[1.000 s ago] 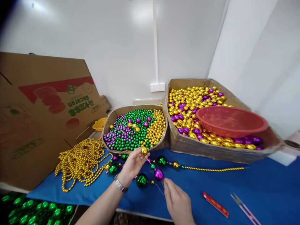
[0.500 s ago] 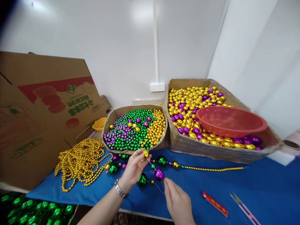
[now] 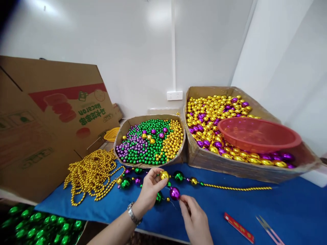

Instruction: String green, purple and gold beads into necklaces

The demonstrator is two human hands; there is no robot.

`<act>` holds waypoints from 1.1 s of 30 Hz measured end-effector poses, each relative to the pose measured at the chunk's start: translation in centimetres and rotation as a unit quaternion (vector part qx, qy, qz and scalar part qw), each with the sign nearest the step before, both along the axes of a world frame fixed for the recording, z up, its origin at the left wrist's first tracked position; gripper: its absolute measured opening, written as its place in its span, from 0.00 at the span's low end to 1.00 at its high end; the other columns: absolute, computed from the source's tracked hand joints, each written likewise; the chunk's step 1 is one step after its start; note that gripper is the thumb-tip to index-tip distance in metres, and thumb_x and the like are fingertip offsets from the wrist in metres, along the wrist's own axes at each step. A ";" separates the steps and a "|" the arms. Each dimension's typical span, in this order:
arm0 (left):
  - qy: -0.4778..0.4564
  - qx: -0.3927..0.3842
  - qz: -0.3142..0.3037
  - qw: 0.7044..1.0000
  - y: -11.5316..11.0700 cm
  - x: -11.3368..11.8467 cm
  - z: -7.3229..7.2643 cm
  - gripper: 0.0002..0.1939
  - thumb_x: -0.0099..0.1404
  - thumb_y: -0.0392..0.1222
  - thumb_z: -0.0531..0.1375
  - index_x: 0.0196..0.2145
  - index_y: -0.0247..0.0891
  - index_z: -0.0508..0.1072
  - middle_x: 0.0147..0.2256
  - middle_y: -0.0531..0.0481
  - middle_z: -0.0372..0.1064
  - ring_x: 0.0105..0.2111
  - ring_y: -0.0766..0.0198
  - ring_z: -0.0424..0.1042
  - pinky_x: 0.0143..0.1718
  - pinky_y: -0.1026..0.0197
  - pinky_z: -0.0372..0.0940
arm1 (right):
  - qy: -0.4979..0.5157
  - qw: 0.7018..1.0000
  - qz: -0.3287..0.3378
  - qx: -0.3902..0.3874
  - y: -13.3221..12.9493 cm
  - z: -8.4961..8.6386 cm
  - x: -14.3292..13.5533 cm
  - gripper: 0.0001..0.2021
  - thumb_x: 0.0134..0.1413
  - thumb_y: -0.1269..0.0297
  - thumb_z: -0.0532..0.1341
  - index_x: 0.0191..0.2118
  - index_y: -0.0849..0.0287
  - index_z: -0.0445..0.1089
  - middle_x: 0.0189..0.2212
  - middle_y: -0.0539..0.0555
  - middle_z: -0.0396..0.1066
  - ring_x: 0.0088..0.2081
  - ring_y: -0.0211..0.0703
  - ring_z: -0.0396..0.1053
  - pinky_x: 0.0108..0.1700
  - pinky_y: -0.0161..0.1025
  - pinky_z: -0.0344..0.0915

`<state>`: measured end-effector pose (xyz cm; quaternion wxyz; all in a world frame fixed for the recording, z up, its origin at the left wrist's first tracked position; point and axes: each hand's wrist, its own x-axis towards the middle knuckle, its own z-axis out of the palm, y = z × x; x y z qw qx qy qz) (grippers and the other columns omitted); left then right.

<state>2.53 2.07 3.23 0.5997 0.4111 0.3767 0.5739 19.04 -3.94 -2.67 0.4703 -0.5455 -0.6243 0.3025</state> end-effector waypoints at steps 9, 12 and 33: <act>0.339 0.154 -0.034 0.928 2.4 -3.7 2.4 0.20 0.68 0.49 0.45 0.45 0.37 0.72 0.40 0.43 0.72 0.39 0.55 0.72 0.36 0.58 0.67 | 0.383 0.915 -0.019 -0.124 0.5 0.8 -1.6 0.20 0.45 0.52 0.66 0.42 0.56 0.64 0.27 0.50 0.68 0.23 0.38 0.64 0.25 0.34 0.63; 0.426 0.161 0.063 0.888 6.6 -6.7 3.4 0.15 0.66 0.46 0.50 0.45 0.39 0.71 0.44 0.43 0.70 0.45 0.52 0.67 0.46 0.54 0.63 | 0.397 0.910 -0.025 -0.114 0.5 1.3 -1.2 0.21 0.43 0.52 0.67 0.41 0.55 0.64 0.26 0.50 0.68 0.23 0.37 0.64 0.24 0.34 0.62; 0.223 0.072 0.009 0.972 7.9 -6.4 1.6 0.15 0.62 0.47 0.57 0.41 0.34 0.72 0.38 0.41 0.73 0.34 0.62 0.73 0.35 0.60 0.67 | 0.336 0.934 -0.028 -0.118 0.1 0.8 -1.0 0.21 0.46 0.49 0.65 0.42 0.55 0.65 0.25 0.48 0.68 0.22 0.37 0.65 0.25 0.35 0.62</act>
